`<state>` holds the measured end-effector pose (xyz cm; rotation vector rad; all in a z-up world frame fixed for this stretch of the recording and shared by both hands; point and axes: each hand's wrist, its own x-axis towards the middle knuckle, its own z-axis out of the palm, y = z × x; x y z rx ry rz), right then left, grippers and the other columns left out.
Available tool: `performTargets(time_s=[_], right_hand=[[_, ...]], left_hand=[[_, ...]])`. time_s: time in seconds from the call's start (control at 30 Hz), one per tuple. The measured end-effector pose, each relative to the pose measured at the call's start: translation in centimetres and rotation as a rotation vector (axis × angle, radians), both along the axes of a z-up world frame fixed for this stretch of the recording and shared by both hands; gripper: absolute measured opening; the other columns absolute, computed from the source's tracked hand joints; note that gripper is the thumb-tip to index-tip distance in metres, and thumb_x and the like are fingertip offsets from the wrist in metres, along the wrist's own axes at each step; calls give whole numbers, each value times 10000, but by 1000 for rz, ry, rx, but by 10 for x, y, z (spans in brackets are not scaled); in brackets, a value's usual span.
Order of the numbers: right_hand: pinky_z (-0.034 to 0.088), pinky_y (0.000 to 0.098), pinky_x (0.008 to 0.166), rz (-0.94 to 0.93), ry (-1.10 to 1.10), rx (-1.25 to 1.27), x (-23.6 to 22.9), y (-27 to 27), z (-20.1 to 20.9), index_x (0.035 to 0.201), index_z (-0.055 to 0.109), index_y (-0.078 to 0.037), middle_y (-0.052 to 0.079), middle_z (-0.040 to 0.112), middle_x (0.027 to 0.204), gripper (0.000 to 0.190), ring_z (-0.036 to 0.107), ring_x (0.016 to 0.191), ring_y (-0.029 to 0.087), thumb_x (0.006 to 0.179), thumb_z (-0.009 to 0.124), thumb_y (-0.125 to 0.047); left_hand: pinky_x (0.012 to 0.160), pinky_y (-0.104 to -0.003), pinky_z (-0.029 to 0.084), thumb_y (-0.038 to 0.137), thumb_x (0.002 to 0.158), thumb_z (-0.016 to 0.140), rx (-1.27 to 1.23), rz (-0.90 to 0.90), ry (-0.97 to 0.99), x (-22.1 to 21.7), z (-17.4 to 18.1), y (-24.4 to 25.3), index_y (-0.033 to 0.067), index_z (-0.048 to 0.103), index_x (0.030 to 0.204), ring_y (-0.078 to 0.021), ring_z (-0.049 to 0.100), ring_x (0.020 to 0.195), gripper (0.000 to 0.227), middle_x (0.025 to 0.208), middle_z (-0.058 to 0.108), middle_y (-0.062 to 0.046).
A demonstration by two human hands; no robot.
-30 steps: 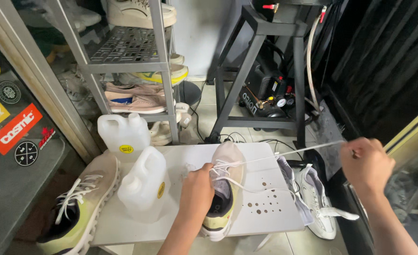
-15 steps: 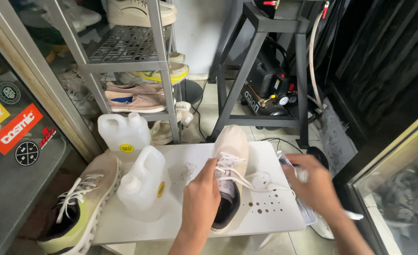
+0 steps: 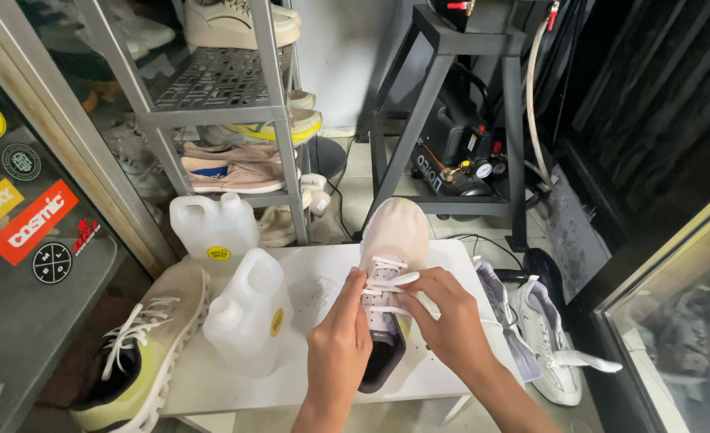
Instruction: The person laces a white sneaker by threading the laces through the eyelets and tightening them. The person adjusts the laces and pulls them to secure the fit.
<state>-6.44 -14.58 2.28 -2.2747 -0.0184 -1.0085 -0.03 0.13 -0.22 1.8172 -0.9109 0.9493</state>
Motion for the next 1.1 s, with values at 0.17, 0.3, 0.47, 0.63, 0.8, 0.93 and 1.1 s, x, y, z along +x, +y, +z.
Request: performTargets(time_s=[0.17,0.3,0.47,0.63,0.8,0.93,1.1], right_hand=[[486,279,731,16,-131,-188,-10,-18,-4,843,616,-56,52,599,858,40,603,793,193,826,615,-20],[489,267,628,-272,-52,-177,-27,-53,-22,816,650,-138,-33,620,872,75,611,815,131,813,640,-64],[464,236,654,-381,-47,-240,-43,-74,-25,779,653,-133,-56,622,831,94,598,789,113,819,642,-49],[544,327,897,-15,377,222,-44,-86,2,1165,556,-93,31,619,1241,392,622,1116,172,816,582,-269],[439,340,765,119,67,951,-19,-47,29,1213,443,-67,110,526,1049,473,519,936,211,849,433,-369],[314,233,513,-78,-25,845,-2,-39,33,818,567,-59,-11,456,697,304,383,639,81,987,447,-281],[298,224,481,-112,-138,822,6,-36,37,892,579,-76,-30,432,688,299,358,615,62,989,419,-309]], left_hand=[[819,-273,559,-25,875,511,-22,26,43,3,-2,5,59,530,1234,-194,648,1073,369,1243,604,-101],[857,-290,533,-21,877,488,-65,39,97,9,-7,11,42,557,1208,-203,653,1054,344,1217,623,-85],[871,-272,534,-45,861,493,-43,8,117,6,-1,4,46,560,1198,-185,652,1054,355,1210,627,-72],[887,-259,556,-69,870,534,-13,-124,-48,6,18,5,15,566,1177,-184,650,1071,320,1211,617,-103],[869,-288,562,-75,868,524,99,-280,-91,-6,29,2,21,538,1209,-194,646,1084,355,1240,600,-101],[981,-379,469,152,914,543,-28,-260,0,-26,37,6,-13,536,1191,-294,572,1127,322,1216,578,-153],[861,-290,485,213,826,546,-522,-306,712,-63,22,4,19,615,1017,-209,635,959,281,1012,672,-118]])
